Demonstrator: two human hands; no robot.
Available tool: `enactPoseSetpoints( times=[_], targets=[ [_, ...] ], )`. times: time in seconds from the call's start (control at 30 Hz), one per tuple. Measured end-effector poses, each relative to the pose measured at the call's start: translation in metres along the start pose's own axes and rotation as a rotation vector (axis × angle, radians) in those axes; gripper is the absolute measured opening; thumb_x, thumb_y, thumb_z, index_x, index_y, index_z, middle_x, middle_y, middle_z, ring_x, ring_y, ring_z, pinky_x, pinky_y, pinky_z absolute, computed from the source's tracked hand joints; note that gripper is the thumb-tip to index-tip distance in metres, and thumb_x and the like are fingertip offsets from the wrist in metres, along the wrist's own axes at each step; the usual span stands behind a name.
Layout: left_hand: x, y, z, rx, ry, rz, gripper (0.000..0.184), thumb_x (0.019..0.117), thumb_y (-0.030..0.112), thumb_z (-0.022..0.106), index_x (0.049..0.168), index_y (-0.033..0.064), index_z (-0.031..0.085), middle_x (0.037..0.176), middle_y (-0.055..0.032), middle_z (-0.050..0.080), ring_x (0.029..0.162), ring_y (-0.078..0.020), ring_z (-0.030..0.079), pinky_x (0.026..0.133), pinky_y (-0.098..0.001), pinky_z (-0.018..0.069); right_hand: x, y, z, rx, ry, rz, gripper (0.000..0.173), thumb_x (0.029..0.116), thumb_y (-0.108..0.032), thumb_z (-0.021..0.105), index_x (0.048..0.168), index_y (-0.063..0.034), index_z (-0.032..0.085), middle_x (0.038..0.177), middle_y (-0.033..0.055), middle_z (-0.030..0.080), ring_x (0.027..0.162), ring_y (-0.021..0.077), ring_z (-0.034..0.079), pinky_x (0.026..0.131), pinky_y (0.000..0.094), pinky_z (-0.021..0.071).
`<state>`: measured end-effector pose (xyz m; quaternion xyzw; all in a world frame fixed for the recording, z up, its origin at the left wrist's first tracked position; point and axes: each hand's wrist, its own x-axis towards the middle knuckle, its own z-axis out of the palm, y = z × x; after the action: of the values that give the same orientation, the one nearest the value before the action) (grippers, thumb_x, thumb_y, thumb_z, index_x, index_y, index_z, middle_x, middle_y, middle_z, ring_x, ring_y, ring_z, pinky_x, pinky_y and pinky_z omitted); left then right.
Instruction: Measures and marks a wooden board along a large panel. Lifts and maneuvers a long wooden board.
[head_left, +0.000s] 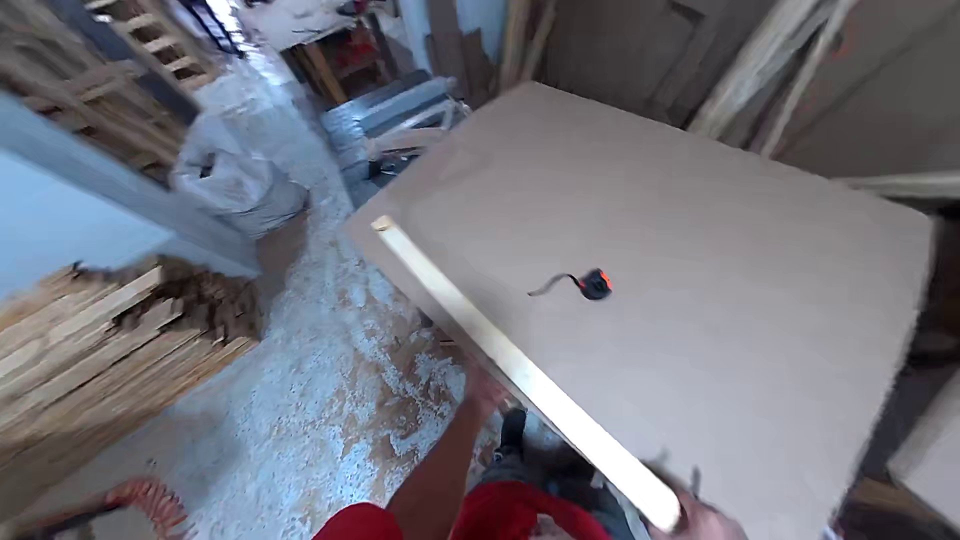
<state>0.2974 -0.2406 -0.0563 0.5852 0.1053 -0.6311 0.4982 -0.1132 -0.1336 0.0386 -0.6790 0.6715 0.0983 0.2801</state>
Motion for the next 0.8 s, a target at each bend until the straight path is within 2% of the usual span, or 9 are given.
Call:
enactPoseSetpoints(
  times=[0.03, 0.1, 0.17, 0.23, 0.3, 0.4, 0.5, 0.67, 0.8],
  targets=[
    [-0.007, 0.003, 0.001, 0.075, -0.016, 0.052, 0.090, 0.0967, 0.080, 0.018, 0.144, 0.0099, 0.048, 0.124, -0.0232, 0.064, 0.104, -0.0375, 0.066, 0.081, -0.0584, 0.0567, 0.013, -0.004, 0.008, 0.016, 0.059, -0.054, 0.076, 0.0666, -0.072, 0.078, 0.122, -0.0198, 0.072, 0.099, 0.0125, 0.076, 0.088, 0.0343, 0.074, 0.073, 0.0628, 0.0582],
    [0.000, -0.008, 0.001, 0.175, -0.066, 0.083, 0.089, 0.0940, 0.084, 0.020, 0.139, 0.0129, 0.051, 0.117, -0.0161, 0.067, 0.097, -0.0307, 0.068, 0.077, -0.0529, 0.0585, 0.031, -0.010, 0.004, 0.070, -0.005, -0.083, 0.080, 0.0725, -0.069, 0.075, 0.139, -0.0266, 0.062, 0.120, 0.0091, 0.073, 0.106, 0.0309, 0.071, 0.086, 0.0598, 0.0579],
    [0.010, -0.022, 0.002, 0.157, -0.085, 0.038, 0.094, 0.0899, 0.088, 0.025, 0.148, 0.0152, 0.041, 0.136, -0.0136, 0.058, 0.118, -0.0313, 0.061, 0.095, -0.0585, 0.0523, 0.055, -0.009, 0.006, 0.142, -0.072, -0.100, 0.077, 0.0775, -0.066, 0.073, 0.143, -0.0283, 0.058, 0.127, 0.0084, 0.070, 0.113, 0.0318, 0.068, 0.094, 0.0607, 0.0540],
    [0.017, -0.031, 0.005, 0.145, -0.066, 0.054, 0.096, 0.0875, 0.090, 0.029, 0.153, 0.0194, 0.036, 0.143, -0.0112, 0.057, 0.126, -0.0308, 0.059, 0.100, -0.0593, 0.0511, 0.082, -0.010, 0.021, 0.177, -0.033, -0.149, 0.072, 0.0788, -0.062, 0.073, 0.140, -0.0282, 0.057, 0.122, 0.0052, 0.072, 0.101, 0.0298, 0.071, 0.084, 0.0586, 0.0567],
    [0.018, -0.038, 0.012, 0.137, -0.043, 0.089, 0.095, 0.0858, 0.092, 0.028, 0.146, 0.0193, 0.041, 0.133, -0.0088, 0.063, 0.118, -0.0263, 0.064, 0.095, -0.0550, 0.0543, 0.098, -0.019, 0.033, 0.215, -0.004, -0.184, 0.070, 0.0797, -0.056, 0.076, 0.137, -0.0207, 0.057, 0.126, 0.0092, 0.068, 0.096, 0.0312, 0.070, 0.078, 0.0568, 0.0574],
    [0.016, -0.049, 0.026, 0.126, -0.092, 0.107, 0.090, 0.0882, 0.088, 0.034, 0.151, 0.0239, 0.041, 0.140, -0.0063, 0.062, 0.126, -0.0248, 0.061, 0.100, -0.0549, 0.0534, 0.118, -0.024, 0.056, 0.204, 0.112, -0.279, 0.066, 0.0813, -0.050, 0.079, 0.131, -0.0113, 0.062, 0.146, 0.0150, 0.055, 0.129, 0.0310, 0.057, 0.106, 0.0494, 0.0480],
    [0.016, -0.051, 0.034, 0.150, -0.113, 0.133, 0.075, 0.0958, 0.075, 0.043, 0.152, 0.0256, 0.042, 0.146, -0.0039, 0.058, 0.134, -0.0244, 0.057, 0.106, -0.0568, 0.0502, 0.126, -0.027, 0.078, 0.181, 0.219, -0.297, 0.063, 0.0806, -0.049, 0.079, 0.131, -0.0143, 0.064, 0.147, 0.0137, 0.052, 0.137, 0.0331, 0.047, 0.113, 0.0506, 0.0398],
    [0.038, -0.043, 0.043, 0.131, -0.154, 0.133, 0.072, 0.0992, 0.074, 0.033, 0.152, 0.0251, 0.043, 0.146, -0.0059, 0.058, 0.134, -0.0266, 0.056, 0.107, -0.0625, 0.0474, 0.113, -0.022, 0.092, 0.201, 0.358, -0.241, 0.066, 0.0893, -0.051, 0.073, 0.143, -0.0161, 0.058, 0.148, 0.0077, 0.054, 0.138, 0.0265, 0.048, 0.115, 0.0482, 0.0379],
    [0.049, -0.043, 0.027, 0.008, -0.285, 0.128, 0.075, 0.1002, 0.074, 0.026, 0.154, 0.0241, 0.040, 0.149, -0.0078, 0.055, 0.138, -0.0289, 0.053, 0.109, -0.0645, 0.0440, 0.101, -0.006, 0.102, 0.234, 0.432, -0.201, 0.061, 0.0887, -0.048, 0.075, 0.139, -0.0168, 0.061, 0.141, 0.0071, 0.060, 0.133, 0.0263, 0.052, 0.113, 0.0483, 0.0404]
  ],
)
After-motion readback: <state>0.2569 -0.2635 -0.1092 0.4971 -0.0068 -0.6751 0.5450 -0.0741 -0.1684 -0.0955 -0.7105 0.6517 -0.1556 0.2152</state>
